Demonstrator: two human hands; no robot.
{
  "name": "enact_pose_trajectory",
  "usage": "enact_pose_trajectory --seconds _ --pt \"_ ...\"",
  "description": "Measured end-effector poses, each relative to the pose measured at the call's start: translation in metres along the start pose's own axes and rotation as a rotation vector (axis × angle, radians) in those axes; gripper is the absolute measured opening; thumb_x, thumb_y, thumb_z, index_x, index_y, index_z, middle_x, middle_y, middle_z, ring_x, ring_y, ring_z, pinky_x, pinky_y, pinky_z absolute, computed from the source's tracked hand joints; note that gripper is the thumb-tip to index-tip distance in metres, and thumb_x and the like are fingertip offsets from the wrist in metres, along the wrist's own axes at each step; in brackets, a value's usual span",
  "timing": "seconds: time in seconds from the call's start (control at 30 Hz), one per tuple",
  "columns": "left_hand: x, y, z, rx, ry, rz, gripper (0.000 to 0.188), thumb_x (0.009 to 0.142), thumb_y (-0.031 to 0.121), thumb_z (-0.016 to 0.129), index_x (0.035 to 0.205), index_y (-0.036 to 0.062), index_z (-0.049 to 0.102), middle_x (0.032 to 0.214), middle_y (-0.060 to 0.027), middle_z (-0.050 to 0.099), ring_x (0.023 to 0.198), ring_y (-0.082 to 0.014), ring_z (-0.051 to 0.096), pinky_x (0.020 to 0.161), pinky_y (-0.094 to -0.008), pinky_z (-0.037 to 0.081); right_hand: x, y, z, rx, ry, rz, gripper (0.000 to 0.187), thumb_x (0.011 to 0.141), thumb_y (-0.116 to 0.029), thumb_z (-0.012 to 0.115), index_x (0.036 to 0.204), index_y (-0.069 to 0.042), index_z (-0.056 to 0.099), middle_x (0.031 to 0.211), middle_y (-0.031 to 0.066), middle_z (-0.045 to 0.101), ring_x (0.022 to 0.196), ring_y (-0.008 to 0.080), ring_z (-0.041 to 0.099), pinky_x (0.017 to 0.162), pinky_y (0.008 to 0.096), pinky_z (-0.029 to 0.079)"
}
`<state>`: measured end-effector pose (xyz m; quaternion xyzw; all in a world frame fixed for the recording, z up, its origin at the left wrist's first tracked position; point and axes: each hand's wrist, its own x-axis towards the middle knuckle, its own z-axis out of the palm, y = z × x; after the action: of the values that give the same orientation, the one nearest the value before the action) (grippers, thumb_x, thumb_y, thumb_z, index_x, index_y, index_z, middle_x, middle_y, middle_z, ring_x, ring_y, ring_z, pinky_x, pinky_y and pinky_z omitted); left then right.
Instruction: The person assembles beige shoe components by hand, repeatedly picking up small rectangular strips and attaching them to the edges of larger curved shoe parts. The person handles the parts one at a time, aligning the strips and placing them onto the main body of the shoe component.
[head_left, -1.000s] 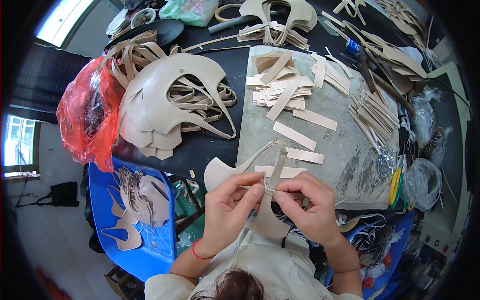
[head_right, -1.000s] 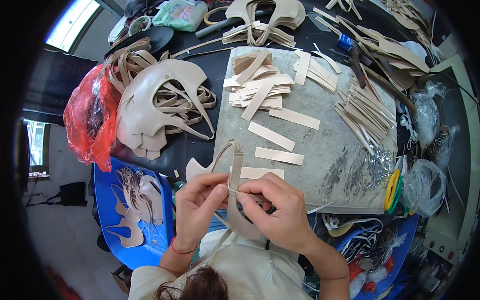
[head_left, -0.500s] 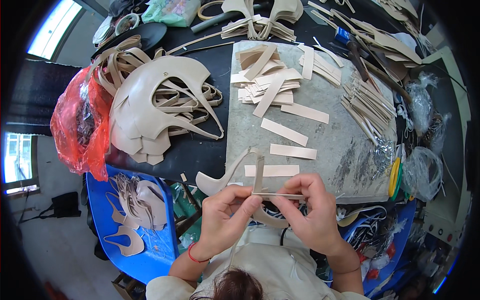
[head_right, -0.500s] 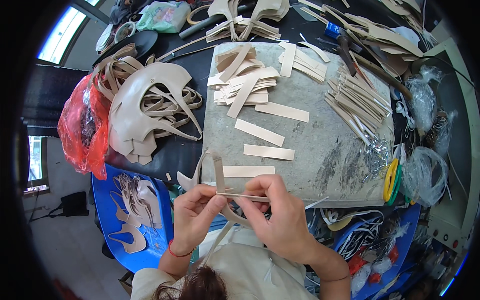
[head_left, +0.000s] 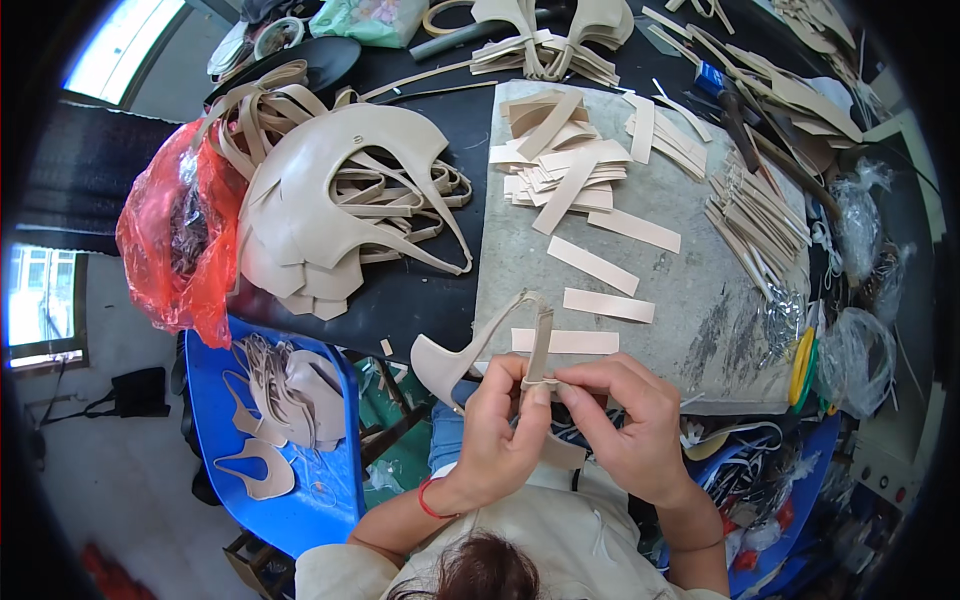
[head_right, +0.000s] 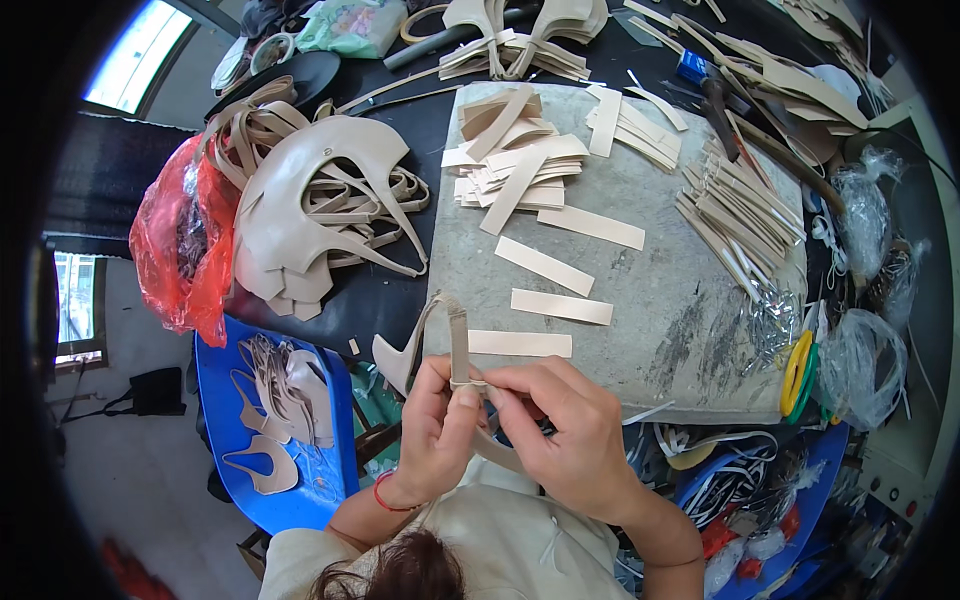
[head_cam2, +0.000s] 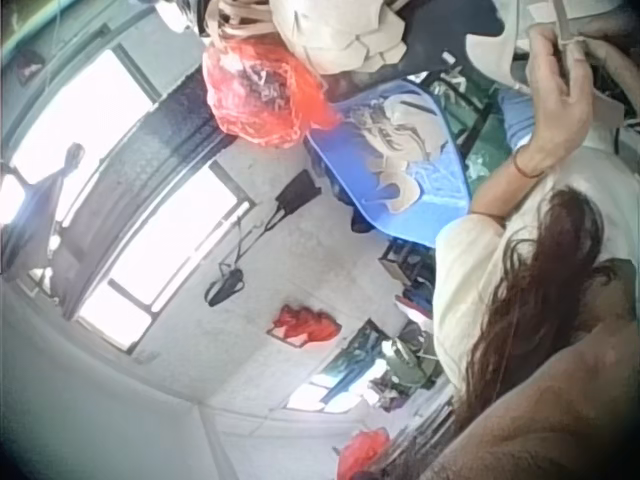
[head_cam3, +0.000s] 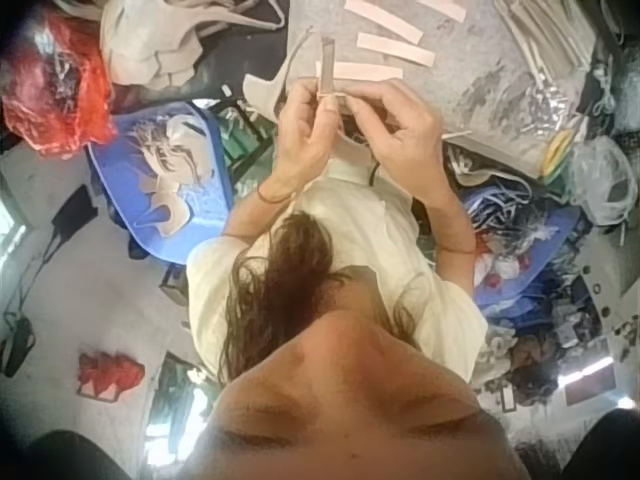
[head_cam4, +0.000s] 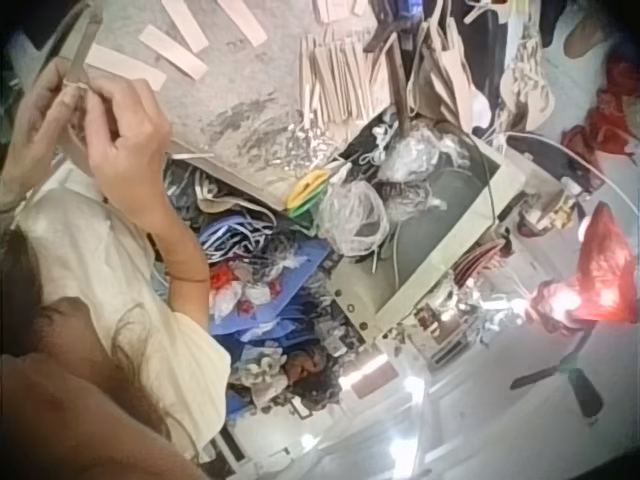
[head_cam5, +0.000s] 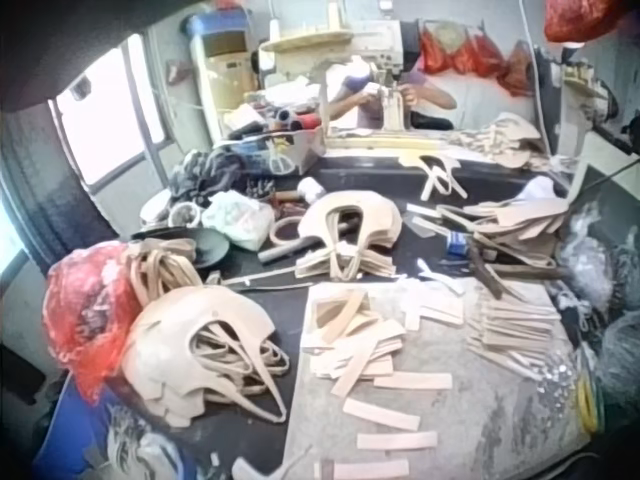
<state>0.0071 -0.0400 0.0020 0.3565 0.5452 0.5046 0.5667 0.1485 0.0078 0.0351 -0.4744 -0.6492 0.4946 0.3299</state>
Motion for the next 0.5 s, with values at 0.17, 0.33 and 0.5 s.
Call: enact_pose_trajectory --seconds 0.17,0.33,0.5 --pt "0.0 0.004 -0.004 -0.04 -0.026 0.04 0.014 0.094 0.008 0.052 0.104 -0.0022 0.048 0.085 -0.0026 0.055 0.074 -0.0059 0.055 0.066 -0.0211 0.047 0.0 0.01 -0.01 0.048 0.192 0.069 0.029 0.077 0.002 0.07 0.105 0.0 0.065 0.09 0.0102 0.064 0.071 0.0128 0.062 0.065 0.022 0.05" --pt "0.004 0.002 0.0 0.075 -0.074 0.004 0.013 0.094 0.007 0.052 0.103 -0.0025 0.051 0.088 -0.0066 0.06 0.075 -0.0096 0.059 0.067 -0.0239 0.05 -0.012 0.025 -0.035 0.18 0.154 0.168 0.014 0.081 0.001 0.068 0.094 0.002 0.065 0.089 0.0074 0.065 0.076 0.0098 0.062 0.067 0.0228 0.05" --pt "0.025 0.014 0.009 0.507 0.008 0.175 0.014 0.088 0.005 0.062 0.098 -0.0044 0.059 0.083 -0.0103 0.066 0.068 -0.0103 0.064 0.057 -0.0222 0.05 -0.002 0.037 -0.031 0.068 0.171 0.222 0.011 0.083 -0.001 0.066 0.093 0.001 0.065 0.083 0.0075 0.066 0.07 0.0098 0.062 0.064 0.0222 0.05"
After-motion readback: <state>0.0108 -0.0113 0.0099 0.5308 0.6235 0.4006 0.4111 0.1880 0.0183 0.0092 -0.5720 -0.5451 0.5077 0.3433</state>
